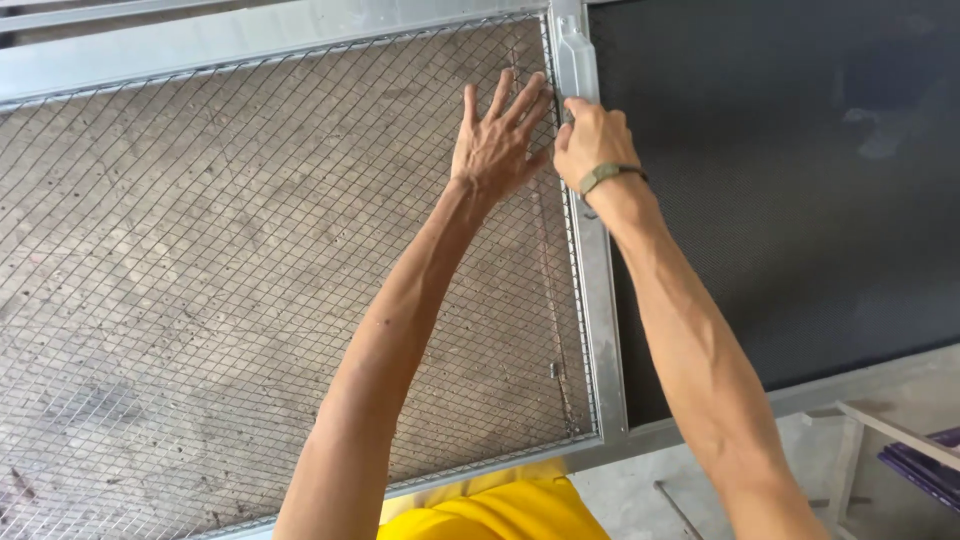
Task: Assembling a metal mesh screen into an aluminum frame using a hand tool to press the mesh into the groove
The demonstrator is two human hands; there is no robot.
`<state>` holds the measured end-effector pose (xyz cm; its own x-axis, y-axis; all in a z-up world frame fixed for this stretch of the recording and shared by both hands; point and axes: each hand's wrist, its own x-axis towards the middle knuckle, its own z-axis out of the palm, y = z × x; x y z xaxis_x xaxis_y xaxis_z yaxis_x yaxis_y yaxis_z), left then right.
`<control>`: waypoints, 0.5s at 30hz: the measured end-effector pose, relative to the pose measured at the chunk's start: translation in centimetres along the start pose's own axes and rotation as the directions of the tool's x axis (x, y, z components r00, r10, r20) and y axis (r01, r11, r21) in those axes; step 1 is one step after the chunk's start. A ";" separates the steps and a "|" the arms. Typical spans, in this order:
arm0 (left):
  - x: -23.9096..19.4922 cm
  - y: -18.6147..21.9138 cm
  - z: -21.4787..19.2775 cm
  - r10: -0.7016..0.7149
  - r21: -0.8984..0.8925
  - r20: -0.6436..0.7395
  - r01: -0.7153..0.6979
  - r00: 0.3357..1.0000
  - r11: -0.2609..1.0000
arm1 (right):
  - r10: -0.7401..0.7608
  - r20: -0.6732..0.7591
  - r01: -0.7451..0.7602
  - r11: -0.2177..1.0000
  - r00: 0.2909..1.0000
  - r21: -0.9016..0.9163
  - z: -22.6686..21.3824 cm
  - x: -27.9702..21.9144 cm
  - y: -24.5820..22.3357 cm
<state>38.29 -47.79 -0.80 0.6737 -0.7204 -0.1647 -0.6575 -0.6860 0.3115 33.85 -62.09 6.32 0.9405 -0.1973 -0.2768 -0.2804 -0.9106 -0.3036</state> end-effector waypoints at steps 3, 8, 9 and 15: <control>-0.1 0.4 -0.6 -0.013 0.018 -0.008 0.014 1.000 1.000 | 0.000 -0.188 -0.008 0.999 0.982 -0.045 3.9 -1.4 0.9; 0.2 -0.1 0.1 -0.020 -0.014 0.024 0.020 1.000 1.000 | 0.026 -0.195 -0.018 0.999 0.980 0.041 1.7 -3.3 -1.3; 0.3 -0.2 0.2 -0.009 -0.005 0.022 0.009 1.000 1.000 | 0.003 -0.225 0.012 0.998 0.974 0.067 1.1 -3.4 -1.4; 0.3 -0.8 0.9 -0.008 -0.007 -0.092 0.007 0.996 1.000 | -0.022 -0.232 0.033 0.998 0.972 0.047 2.7 -1.9 -0.7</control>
<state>38.71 -47.59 -1.96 0.7070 -0.7026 -0.0808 -0.6502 -0.6906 0.3169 31.72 -60.11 4.61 0.9652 -0.2566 -0.0508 -0.2576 -0.8987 -0.3548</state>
